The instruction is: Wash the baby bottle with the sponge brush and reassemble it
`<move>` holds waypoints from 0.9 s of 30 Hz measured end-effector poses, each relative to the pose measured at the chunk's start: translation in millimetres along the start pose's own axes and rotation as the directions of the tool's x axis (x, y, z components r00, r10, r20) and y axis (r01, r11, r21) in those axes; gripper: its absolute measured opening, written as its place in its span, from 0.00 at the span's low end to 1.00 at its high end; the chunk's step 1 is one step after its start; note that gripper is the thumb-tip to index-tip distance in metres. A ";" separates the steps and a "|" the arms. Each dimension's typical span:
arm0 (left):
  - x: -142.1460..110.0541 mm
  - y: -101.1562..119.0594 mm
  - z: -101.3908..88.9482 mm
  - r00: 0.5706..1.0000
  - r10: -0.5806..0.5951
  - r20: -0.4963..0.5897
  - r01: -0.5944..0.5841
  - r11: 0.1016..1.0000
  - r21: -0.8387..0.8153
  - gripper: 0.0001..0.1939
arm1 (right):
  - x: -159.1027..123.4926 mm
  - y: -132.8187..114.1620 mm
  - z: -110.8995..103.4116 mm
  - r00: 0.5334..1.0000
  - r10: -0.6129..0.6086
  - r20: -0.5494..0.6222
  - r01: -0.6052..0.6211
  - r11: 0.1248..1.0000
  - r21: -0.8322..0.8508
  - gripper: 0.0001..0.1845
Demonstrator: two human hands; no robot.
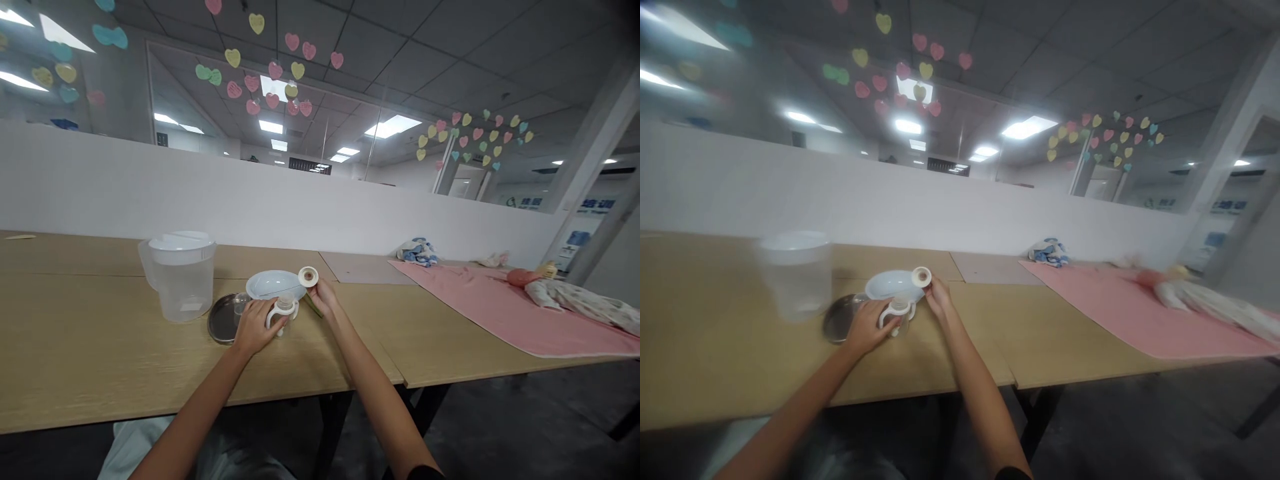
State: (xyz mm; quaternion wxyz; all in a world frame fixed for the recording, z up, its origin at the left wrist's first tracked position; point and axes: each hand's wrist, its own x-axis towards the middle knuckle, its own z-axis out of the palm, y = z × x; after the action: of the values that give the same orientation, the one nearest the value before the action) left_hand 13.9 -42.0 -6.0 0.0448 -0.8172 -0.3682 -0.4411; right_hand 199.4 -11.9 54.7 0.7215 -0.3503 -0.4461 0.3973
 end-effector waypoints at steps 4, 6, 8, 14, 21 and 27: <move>0.2 -0.2 0.0 1.000 0.002 0.014 -0.002 1.000 0.000 0.22 | -9.1 -1.5 3.4 0.996 0.085 0.035 -0.086 0.995 0.049 0.06; 0.4 0.0 -0.1 1.000 -0.002 0.018 0.002 1.000 0.002 0.22 | -13.3 -3.3 3.7 0.992 0.112 0.054 -0.117 0.989 0.087 0.05; 0.3 0.0 -0.1 1.000 -0.005 0.016 0.005 1.000 0.007 0.22 | -15.4 -6.3 2.5 0.991 0.118 0.057 -0.125 0.982 0.143 0.06; 0.4 -1.2 1.1 1.000 0.000 0.007 0.000 1.000 0.007 0.22 | -9.2 -16.2 -2.3 0.991 -0.097 -0.087 0.093 0.995 -0.046 0.13; 0.4 -4.2 5.2 1.000 0.016 -0.014 -0.015 1.000 0.019 0.22 | -17.4 -5.7 15.8 0.947 -0.249 0.201 0.318 0.809 -0.494 0.10; -0.3 -4.9 8.6 0.999 -0.016 -0.038 0.017 0.999 0.028 0.30 | -33.6 -3.4 19.7 0.866 -0.248 0.433 0.459 0.737 -0.496 0.12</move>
State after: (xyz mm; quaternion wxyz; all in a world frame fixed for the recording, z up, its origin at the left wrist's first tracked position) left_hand 16.6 -35.2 -12.7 0.0597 -0.8050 -0.3803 -0.4514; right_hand 172.4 -40.2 52.3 0.5535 -0.3878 -0.7220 0.1480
